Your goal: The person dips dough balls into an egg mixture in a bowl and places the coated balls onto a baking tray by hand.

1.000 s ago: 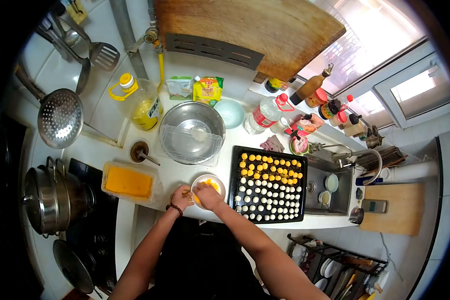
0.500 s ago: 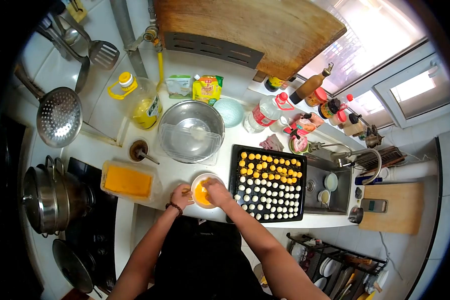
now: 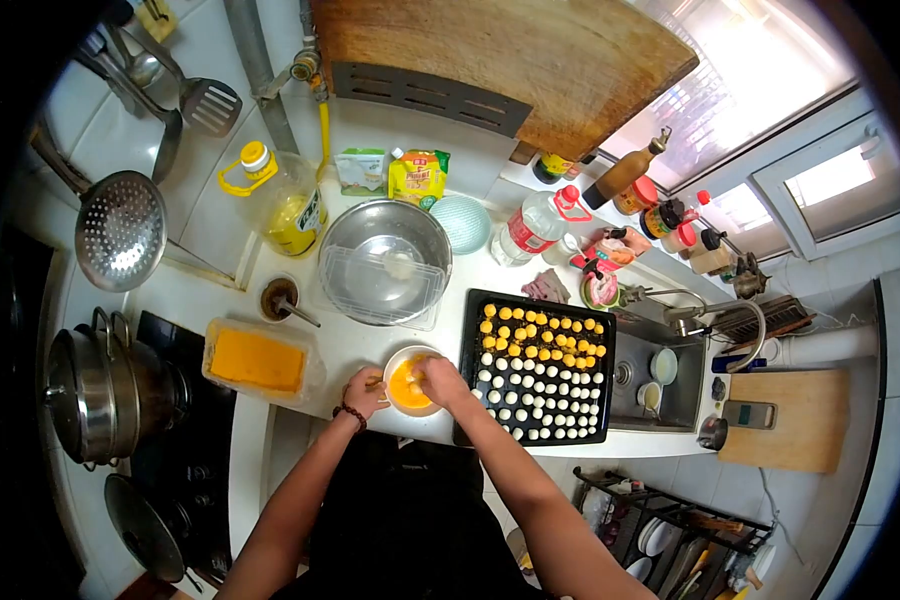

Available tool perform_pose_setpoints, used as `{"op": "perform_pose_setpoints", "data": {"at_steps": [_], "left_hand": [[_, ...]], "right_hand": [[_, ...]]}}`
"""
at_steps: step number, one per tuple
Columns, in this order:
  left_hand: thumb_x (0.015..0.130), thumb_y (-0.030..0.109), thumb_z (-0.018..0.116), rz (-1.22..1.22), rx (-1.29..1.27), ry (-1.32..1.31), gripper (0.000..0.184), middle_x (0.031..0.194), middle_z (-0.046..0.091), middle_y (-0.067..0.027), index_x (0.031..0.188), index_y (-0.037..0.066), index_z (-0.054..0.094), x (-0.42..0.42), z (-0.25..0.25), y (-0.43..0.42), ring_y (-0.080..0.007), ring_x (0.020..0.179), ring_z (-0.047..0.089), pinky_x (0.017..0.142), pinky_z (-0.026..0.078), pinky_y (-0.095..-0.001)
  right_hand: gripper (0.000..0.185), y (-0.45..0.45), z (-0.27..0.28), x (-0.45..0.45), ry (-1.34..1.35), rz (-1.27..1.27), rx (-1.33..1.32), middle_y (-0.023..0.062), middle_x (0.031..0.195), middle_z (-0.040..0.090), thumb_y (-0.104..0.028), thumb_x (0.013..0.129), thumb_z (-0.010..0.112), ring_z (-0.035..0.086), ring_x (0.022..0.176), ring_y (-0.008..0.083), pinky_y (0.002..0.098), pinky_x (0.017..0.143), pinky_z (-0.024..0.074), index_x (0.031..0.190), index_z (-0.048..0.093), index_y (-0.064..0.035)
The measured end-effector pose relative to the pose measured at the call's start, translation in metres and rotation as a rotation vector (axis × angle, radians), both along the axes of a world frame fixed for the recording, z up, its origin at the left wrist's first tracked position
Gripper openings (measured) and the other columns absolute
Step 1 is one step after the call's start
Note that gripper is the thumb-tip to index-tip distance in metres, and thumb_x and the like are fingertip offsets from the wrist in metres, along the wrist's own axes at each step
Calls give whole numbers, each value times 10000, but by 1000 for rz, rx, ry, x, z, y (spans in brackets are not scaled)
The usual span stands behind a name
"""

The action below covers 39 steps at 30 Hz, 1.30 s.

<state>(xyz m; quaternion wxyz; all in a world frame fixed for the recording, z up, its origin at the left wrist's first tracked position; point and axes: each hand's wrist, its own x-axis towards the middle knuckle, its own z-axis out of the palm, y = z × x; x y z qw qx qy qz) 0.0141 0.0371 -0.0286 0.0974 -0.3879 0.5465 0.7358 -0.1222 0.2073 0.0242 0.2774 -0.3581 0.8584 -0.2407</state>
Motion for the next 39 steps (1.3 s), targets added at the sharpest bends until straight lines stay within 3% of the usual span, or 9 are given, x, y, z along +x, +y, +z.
{"op": "perform_pose_setpoints", "data": {"at_steps": [4,7,15,17,21,29,35,37,39], "left_hand": [[931,-31,623,-3,11,-13,294,1155,626,-136,1205,60,564,-4,6,3,-266,956,686,770,650,-452],[935,-25,621,1,8,-2,282,1155,627,-135,1198,60,565,-3,11,4,-268,964,684,766,651,-449],[940,-29,612,-35,7,-1,269,1159,625,-134,1189,62,566,-3,5,1,-270,973,682,767,652,-446],[940,-31,612,-27,12,-6,271,1159,625,-135,1190,63,566,-2,4,2,-272,974,682,767,651,-445],[930,-24,631,-16,16,9,294,1159,624,-132,1201,67,566,-4,7,4,-271,970,683,755,654,-448],[923,-22,641,-50,-22,-4,311,1161,624,-128,1211,70,566,-8,10,3,-267,961,683,745,656,-446],[928,-26,634,-36,25,-14,303,1164,624,-128,1209,65,567,-8,13,0,-267,976,680,749,657,-452],[929,-19,635,-40,-1,-19,302,1165,624,-131,1210,69,566,-7,10,3,-271,981,680,756,653,-464],[928,-18,637,-35,13,-6,300,1157,624,-130,1205,73,567,-5,7,3,-270,976,681,763,651,-467]], "right_hand": [[558,3,-1,7,34,200,70,212,1157,670,-134,737,773,628,1128,355,429,1002,498,1264,627,-24],[550,-10,5,27,167,199,54,206,1147,664,-89,742,747,629,1125,364,449,986,505,1269,611,-14],[366,-12,-14,18,-17,225,-147,214,1117,672,-36,767,724,636,1079,375,432,983,499,1130,678,-23],[319,-4,8,10,-156,-19,-84,201,1104,688,-15,758,728,650,1058,372,425,980,498,1076,696,-18],[341,13,16,9,25,107,112,179,1110,695,-51,762,750,649,1078,363,415,992,501,1099,704,-18],[560,-15,-19,31,198,159,-28,244,1187,628,-93,760,748,612,1116,401,429,995,504,1298,597,-52],[359,-20,-7,16,-52,198,-103,230,1110,667,-42,773,728,645,1070,379,431,948,519,1129,682,-46],[284,-12,9,9,-162,26,-142,217,1028,695,-45,768,739,669,998,386,433,908,535,1050,712,-60],[270,1,19,5,-101,41,-106,209,1001,709,-41,762,742,679,971,393,433,891,544,1031,721,-50]]}}
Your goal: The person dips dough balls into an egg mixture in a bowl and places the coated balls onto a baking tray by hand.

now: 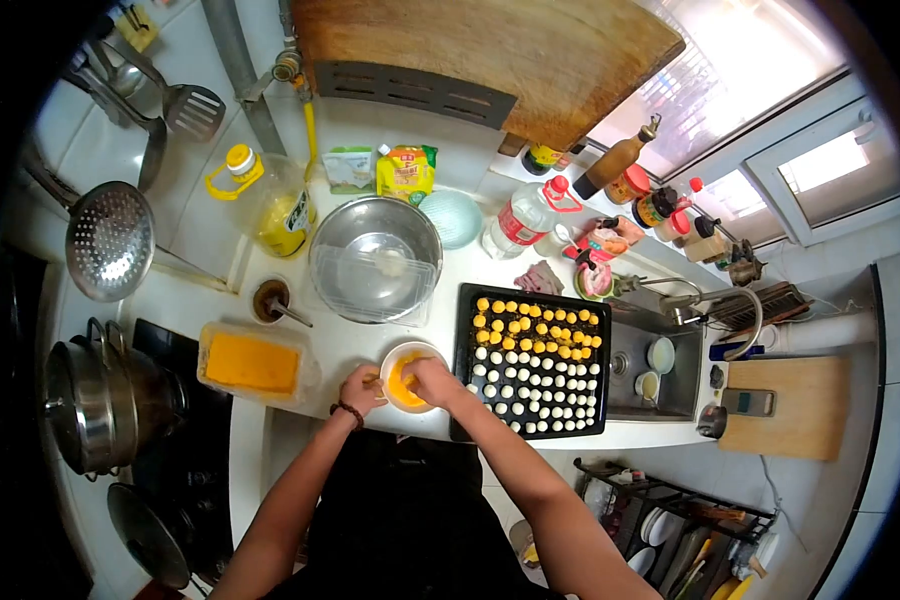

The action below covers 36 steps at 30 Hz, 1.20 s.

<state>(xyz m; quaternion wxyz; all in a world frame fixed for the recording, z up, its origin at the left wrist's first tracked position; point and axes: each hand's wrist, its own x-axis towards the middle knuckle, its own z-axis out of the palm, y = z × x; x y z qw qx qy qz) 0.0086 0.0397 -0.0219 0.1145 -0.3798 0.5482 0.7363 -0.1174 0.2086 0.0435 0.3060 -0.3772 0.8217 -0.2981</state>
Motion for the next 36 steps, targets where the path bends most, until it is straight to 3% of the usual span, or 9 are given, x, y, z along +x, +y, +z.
{"op": "perform_pose_setpoints", "data": {"at_steps": [2,7,9,12,18,22,24,29,36], "left_hand": [[928,-16,639,-4,11,17,297,1148,624,-129,1201,77,568,-1,-2,0,-269,971,681,771,648,-469],[926,-14,645,1,23,16,289,1121,618,-119,1187,80,566,0,-5,-1,-247,935,678,757,646,-454],[925,-11,647,-11,20,26,290,1122,618,-116,1188,80,566,0,-6,0,-244,927,678,752,647,-450],[925,-7,650,3,28,25,289,1121,617,-111,1188,79,566,-3,-1,5,-241,916,678,746,647,-446],[924,-13,645,-2,9,20,291,1129,618,-116,1189,73,565,-4,-5,3,-256,953,677,753,647,-466],[922,-16,643,16,14,33,301,1141,621,-122,1199,72,564,0,-12,5,-262,960,680,761,647,-480],[924,-15,642,17,17,28,299,1139,622,-122,1199,71,564,-2,-13,6,-260,949,682,759,647,-480],[928,-10,639,25,14,18,289,1138,624,-125,1195,69,563,0,-13,5,-261,935,687,749,649,-477],[918,4,658,-15,-32,11,302,1132,639,-134,1202,73,581,-1,-2,4,-257,914,695,694,659,-444]], "right_hand": [[296,12,3,1,25,125,94,190,1004,711,-28,737,770,673,1005,363,419,932,525,1028,738,-74],[391,20,-7,10,118,-32,4,207,1062,701,-34,757,740,661,1047,373,416,980,513,1146,695,-34],[494,16,-7,13,272,135,158,241,1098,675,-47,759,723,649,1063,401,420,981,512,1242,628,-8],[517,3,-24,24,300,20,305,269,1130,649,-53,756,710,633,1080,424,432,973,513,1255,591,5],[348,11,-69,15,224,-28,196,234,933,689,-18,757,687,685,895,399,453,839,557,1100,639,15],[327,4,-17,7,187,-159,57,222,864,690,7,742,702,692,835,395,446,790,558,1065,658,4],[398,-2,-1,8,43,-142,27,258,950,697,3,732,701,680,963,413,478,856,546,1126,647,-16],[437,6,-15,8,164,-63,188,218,956,705,-11,702,756,691,930,377,440,867,553,1131,675,-27],[399,4,-10,26,205,74,285,174,1133,672,-92,773,731,669,1031,358,443,939,535,1167,678,-62]]}}
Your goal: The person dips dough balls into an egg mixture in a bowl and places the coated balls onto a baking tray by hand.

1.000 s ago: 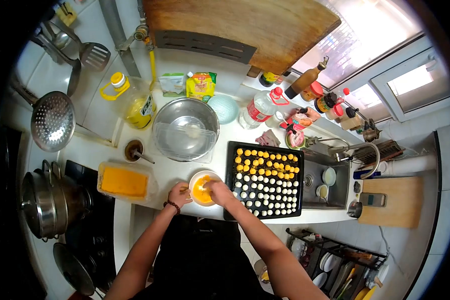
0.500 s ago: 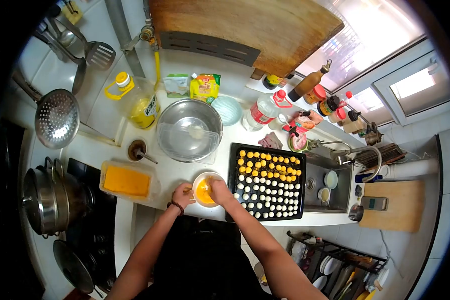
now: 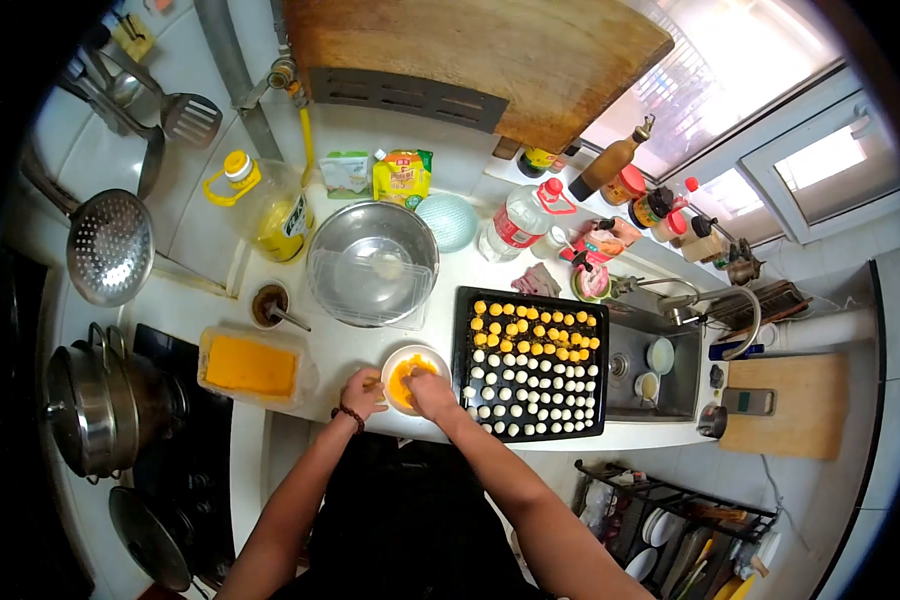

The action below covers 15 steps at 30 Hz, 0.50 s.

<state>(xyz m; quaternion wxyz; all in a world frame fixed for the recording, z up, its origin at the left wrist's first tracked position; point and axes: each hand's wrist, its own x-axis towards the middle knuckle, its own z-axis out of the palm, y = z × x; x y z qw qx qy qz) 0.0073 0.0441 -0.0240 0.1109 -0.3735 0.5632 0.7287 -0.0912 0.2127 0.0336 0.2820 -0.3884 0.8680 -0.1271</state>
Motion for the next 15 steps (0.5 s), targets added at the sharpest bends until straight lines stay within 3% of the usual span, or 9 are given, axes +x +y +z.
{"op": "perform_pose_setpoints", "data": {"at_steps": [2,4,9,13,15], "left_hand": [[915,3,662,-5,-18,-21,304,1138,656,-141,1203,74,595,1,9,2,-253,908,704,675,665,-429],[912,67,687,-41,-241,-19,291,1076,672,-131,1191,85,606,4,21,4,-237,888,702,645,659,-406],[912,115,704,-8,-518,160,300,999,705,-116,1200,101,621,-1,48,8,-195,660,689,473,593,-348],[936,136,687,-90,-342,129,303,1044,694,-127,1229,99,616,-12,74,22,-209,717,706,457,598,-346],[964,154,655,-114,-230,109,318,1098,675,-148,1268,77,603,-17,70,29,-240,797,717,492,633,-367]], "right_hand": [[368,5,-2,0,0,-26,-79,179,1121,674,-92,774,746,674,998,367,441,915,540,1135,688,-50],[357,8,7,-1,-14,-121,-194,184,1100,676,-92,770,761,678,978,363,434,889,546,1116,692,-39],[347,9,32,-4,-67,-354,-438,183,981,685,-66,753,808,693,866,332,389,782,571,1078,704,-3],[335,11,41,-7,-214,-498,-512,183,984,680,-43,757,799,692,845,336,388,779,576,1074,701,-1],[331,13,43,-7,-277,-524,-513,201,1006,684,-27,761,776,678,927,390,424,825,565,1081,696,-6]]}}
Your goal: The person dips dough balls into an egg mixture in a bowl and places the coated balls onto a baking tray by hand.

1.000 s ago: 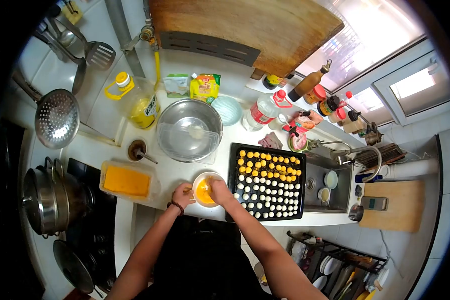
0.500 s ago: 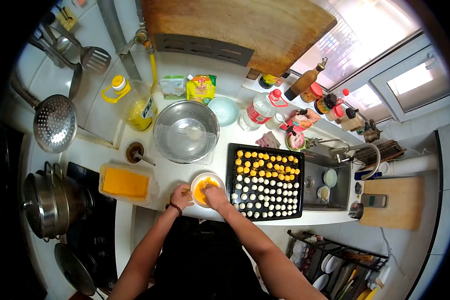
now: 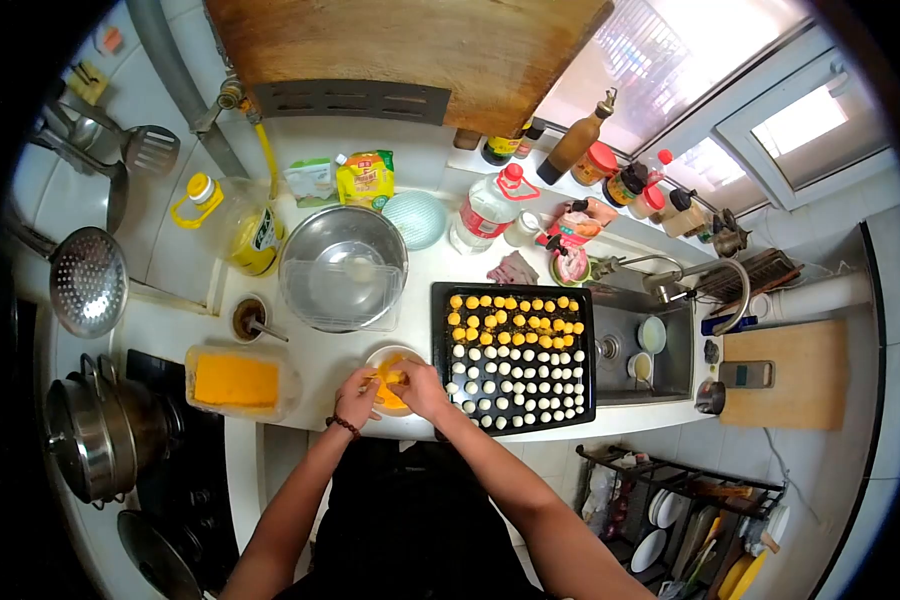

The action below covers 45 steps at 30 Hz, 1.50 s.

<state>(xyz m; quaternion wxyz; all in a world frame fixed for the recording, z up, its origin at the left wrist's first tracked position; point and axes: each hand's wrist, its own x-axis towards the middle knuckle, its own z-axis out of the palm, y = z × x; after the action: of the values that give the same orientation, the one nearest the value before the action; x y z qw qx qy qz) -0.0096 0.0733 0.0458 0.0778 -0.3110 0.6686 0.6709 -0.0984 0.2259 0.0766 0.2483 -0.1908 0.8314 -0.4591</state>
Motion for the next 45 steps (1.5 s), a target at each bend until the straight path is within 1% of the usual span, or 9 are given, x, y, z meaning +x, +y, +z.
{"op": "perform_pose_setpoints", "data": {"at_steps": [6,12,16,21,24,29,37,41,45], "left_hand": [[1007,220,602,9,254,-89,353,1192,621,-148,1315,47,582,-2,-18,6,-292,950,698,593,668,-443],[1006,216,616,79,466,-136,358,1220,604,-136,1319,48,573,2,-14,2,-302,1028,678,631,669,-462],[1009,214,616,48,490,-130,395,1229,599,-112,1357,51,524,5,-14,1,-288,1021,684,682,665,-457],[1002,243,630,-120,136,13,408,1229,602,-111,1352,65,524,6,4,2,-271,994,692,680,661,-466],[1011,271,611,-26,368,-113,396,1221,603,-94,1347,76,534,4,-2,-5,-264,982,695,670,660,-469],[1024,292,589,-61,336,-148,382,1197,602,-87,1337,77,548,4,-9,-4,-267,1006,691,665,657,-481],[1035,289,569,-139,325,-123,372,1105,646,-79,1327,59,551,-20,3,45,-239,894,713,627,652,-413],[1040,289,562,-256,348,-135,364,1083,655,-66,1324,62,555,-53,17,106,-207,874,712,602,641,-353],[1028,287,586,-370,371,-70,412,1138,657,-86,1360,47,539,-88,26,186,-170,846,715,575,621,-304]], "right_hand": [[318,8,1,5,239,102,-46,184,993,675,-20,761,775,688,879,362,381,785,575,1065,682,-2],[329,9,-7,8,157,29,-95,190,1038,682,-42,781,772,678,941,374,389,812,569,1098,683,-28],[341,10,-3,9,181,91,-66,200,1081,687,-77,799,771,673,966,391,408,837,563,1126,684,-31],[346,10,7,10,311,109,-49,213,1067,694,-141,821,770,670,975,407,434,863,552,1141,693,-32],[377,10,7,12,152,47,37,199,1156,684,-144,815,757,641,1076,397,431,948,523,1168,678,-40],[344,15,1,21,158,36,14,191,1125,683,-147,810,763,646,1051,389,422,925,531,1129,691,-42],[285,63,9,11,194,-121,-45,145,1004,682,-162,805,807,678,937,336,372,818,556,1039,702,-38],[285,131,25,-5,96,-223,-90,135,999,685,-153,808,798,669,917,327,378,794,548,1051,707,-36],[284,218,34,-33,281,-282,-76,136,996,685,-152,800,806,675,917,313,378,794,547,1029,712,-11]]}}
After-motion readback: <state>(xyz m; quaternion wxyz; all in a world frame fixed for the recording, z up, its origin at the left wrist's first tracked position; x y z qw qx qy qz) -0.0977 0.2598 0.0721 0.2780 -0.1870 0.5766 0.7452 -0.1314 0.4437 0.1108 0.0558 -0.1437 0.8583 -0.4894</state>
